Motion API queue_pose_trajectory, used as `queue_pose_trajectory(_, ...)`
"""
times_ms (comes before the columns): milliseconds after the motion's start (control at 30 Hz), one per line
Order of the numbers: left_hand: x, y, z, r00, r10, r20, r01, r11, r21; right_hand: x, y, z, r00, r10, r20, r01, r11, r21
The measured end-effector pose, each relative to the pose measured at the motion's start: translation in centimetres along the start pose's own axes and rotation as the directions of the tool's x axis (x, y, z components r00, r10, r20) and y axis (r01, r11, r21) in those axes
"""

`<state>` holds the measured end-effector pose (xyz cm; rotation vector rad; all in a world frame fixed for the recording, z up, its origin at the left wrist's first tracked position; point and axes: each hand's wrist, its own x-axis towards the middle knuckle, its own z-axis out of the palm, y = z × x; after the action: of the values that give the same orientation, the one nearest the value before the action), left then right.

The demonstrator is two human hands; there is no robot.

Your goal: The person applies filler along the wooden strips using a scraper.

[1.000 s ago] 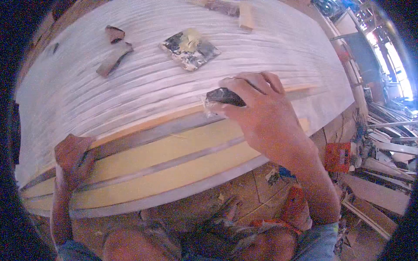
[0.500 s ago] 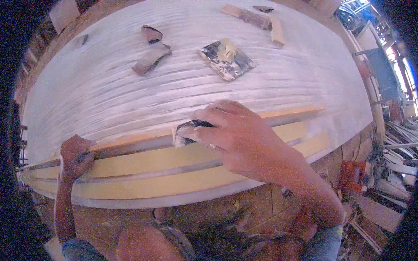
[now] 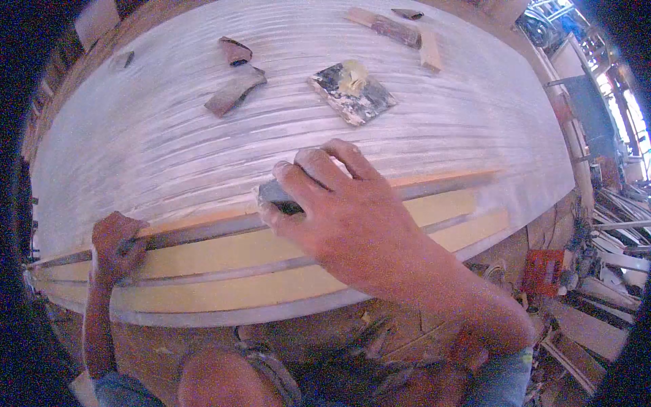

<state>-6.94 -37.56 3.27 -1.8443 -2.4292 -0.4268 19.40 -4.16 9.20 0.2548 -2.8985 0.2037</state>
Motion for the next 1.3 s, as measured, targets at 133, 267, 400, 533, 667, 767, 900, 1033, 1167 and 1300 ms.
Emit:
queue_pose_trajectory(133,-0.1,0.2,0.0,1.000,0.008,-0.027,-0.008,1.000,0.000,-0.4,0.5,-0.2,0.999,0.020,0.039,-0.016,0.995,-0.095)
queue_pose_trajectory(267,-0.3,-0.4,0.2,1.000,0.003,0.009,-0.003,0.999,0.052,-2.0,1.7,-0.9,0.996,0.068,0.062,-0.059,0.989,-0.133)
queue_pose_trajectory(400,-0.5,-0.5,0.3,0.999,-0.034,0.000,0.034,0.999,0.024,-3.6,3.0,-1.6,0.991,0.109,0.074,-0.098,0.985,-0.139)
queue_pose_trajectory(533,-0.5,-0.7,0.5,1.000,0.002,0.005,-0.002,0.994,0.109,-5.2,4.3,-2.4,0.986,0.144,0.079,-0.129,0.977,-0.171)
queue_pose_trajectory(667,-0.4,-0.4,0.3,1.000,-0.003,0.000,0.003,0.995,0.096,-7.5,6.2,-3.0,0.984,0.174,0.043,-0.162,0.965,-0.204)
queue_pose_trajectory(767,-0.6,-0.8,0.5,1.000,0.010,-0.008,-0.009,0.996,0.093,-9.4,7.5,-3.5,0.966,0.255,0.052,-0.240,0.951,-0.197)
queue_pose_trajectory(900,-0.9,-1.1,0.2,1.000,0.005,0.031,-0.009,0.995,0.103,-10.1,8.1,-3.3,0.932,0.359,0.037,-0.361,0.922,0.139)
queue_pose_trajectory(1033,-1.1,-1.5,0.4,0.999,0.034,0.032,-0.038,0.989,0.142,-9.2,7.8,-1.9,0.944,0.316,0.095,-0.329,0.886,0.326)
queue_pose_trajectory(1167,-1.2,-1.7,0.6,0.999,0.015,0.038,-0.019,0.995,0.099,-9.4,8.3,-2.1,0.939,0.320,0.127,-0.335,0.934,0.124)
queue_pose_trajectory(1300,-1.0,-1.1,0.4,1.000,0.020,-0.005,-0.019,0.994,0.103,-8.6,8.5,-3.4,0.892,0.422,0.160,-0.420,0.906,-0.048)
